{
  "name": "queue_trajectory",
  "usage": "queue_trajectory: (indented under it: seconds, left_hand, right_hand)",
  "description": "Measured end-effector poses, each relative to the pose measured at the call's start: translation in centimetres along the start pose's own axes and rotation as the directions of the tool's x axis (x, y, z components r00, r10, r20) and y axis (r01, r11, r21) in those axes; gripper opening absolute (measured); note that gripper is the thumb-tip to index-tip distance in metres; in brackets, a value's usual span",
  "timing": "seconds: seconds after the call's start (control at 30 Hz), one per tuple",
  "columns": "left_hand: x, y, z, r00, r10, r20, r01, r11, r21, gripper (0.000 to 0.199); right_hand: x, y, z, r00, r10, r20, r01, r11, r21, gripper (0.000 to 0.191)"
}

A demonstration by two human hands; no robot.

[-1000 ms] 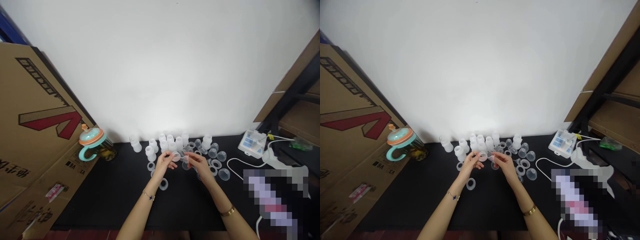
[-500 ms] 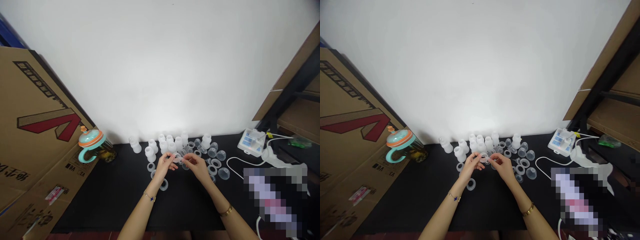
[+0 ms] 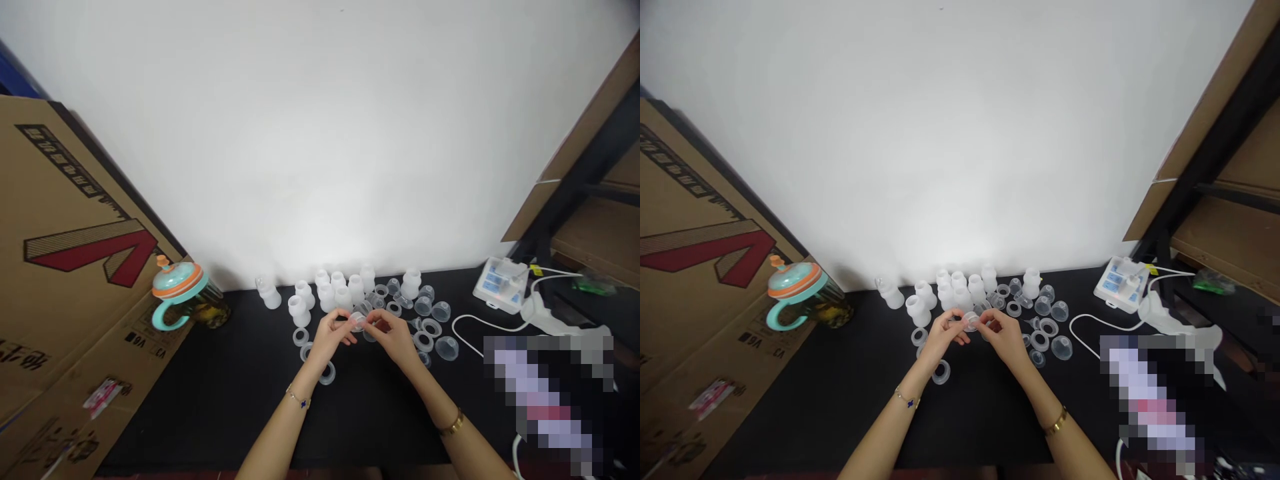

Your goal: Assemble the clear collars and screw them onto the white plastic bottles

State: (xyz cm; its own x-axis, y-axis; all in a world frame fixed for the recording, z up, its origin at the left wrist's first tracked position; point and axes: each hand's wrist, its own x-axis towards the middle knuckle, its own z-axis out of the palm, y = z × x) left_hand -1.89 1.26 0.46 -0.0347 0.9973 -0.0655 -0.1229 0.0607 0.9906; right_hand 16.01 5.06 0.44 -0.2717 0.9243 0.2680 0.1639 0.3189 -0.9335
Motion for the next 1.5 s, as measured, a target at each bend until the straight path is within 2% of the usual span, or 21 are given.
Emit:
queue_trajectory:
  seconds: [0.2,0.47,0.67,0.93,1.07,1.17,1.33,1.5]
  left_hand:
    - [-0.1,0.0,0.0,0.999,0.037,0.028,-0.038,0.999,0.035,0.057]
    - [-0.1,-0.1,0.1,0.996,0.082,0.033,-0.083,0.996,0.043,0.055]
    - [-0.3,0.2,0.3,0.994,0.094,0.053,-0.097,0.994,0.053,0.055]
    - [-0.8,0.7,0.4,0.991,0.111,0.078,-0.118,0.989,0.092,0.050]
    - [-1.1,0.7,0.7,0.985,0.136,0.103,-0.147,0.983,0.109,0.050]
    - [-1.2,0.5,0.8,0.978,0.193,0.082,-0.207,0.956,0.209,0.046]
    - [-1.2,0.4,0.9,0.959,0.277,0.066,-0.278,0.859,0.430,0.036]
    - [-1.5,0.5,1.1,0.952,0.306,0.030,-0.281,0.827,0.486,0.034]
  right_hand:
    - [0.2,0.8,0.1,1.000,-0.017,-0.017,0.016,1.000,-0.020,0.029]
    - [0.2,0.6,-0.1,0.999,-0.036,-0.038,0.034,0.999,-0.039,0.027]
    - [0.2,0.3,-0.2,0.999,-0.028,0.018,0.028,1.000,-0.004,0.040]
    - [0.1,-0.1,-0.3,0.998,-0.029,0.046,0.031,0.999,-0.039,0.023]
    - [0.2,0.1,-0.2,0.999,-0.034,0.028,0.035,0.999,-0.037,0.023]
    - [0.1,0.2,-0.1,0.999,-0.037,0.019,0.038,0.998,-0.054,0.025]
    - [0.0,0.1,-0.1,0.999,-0.045,0.024,0.047,0.996,-0.082,0.022]
    - [-0.1,-0.1,-0.2,0.996,-0.080,0.032,0.083,0.991,-0.101,0.022]
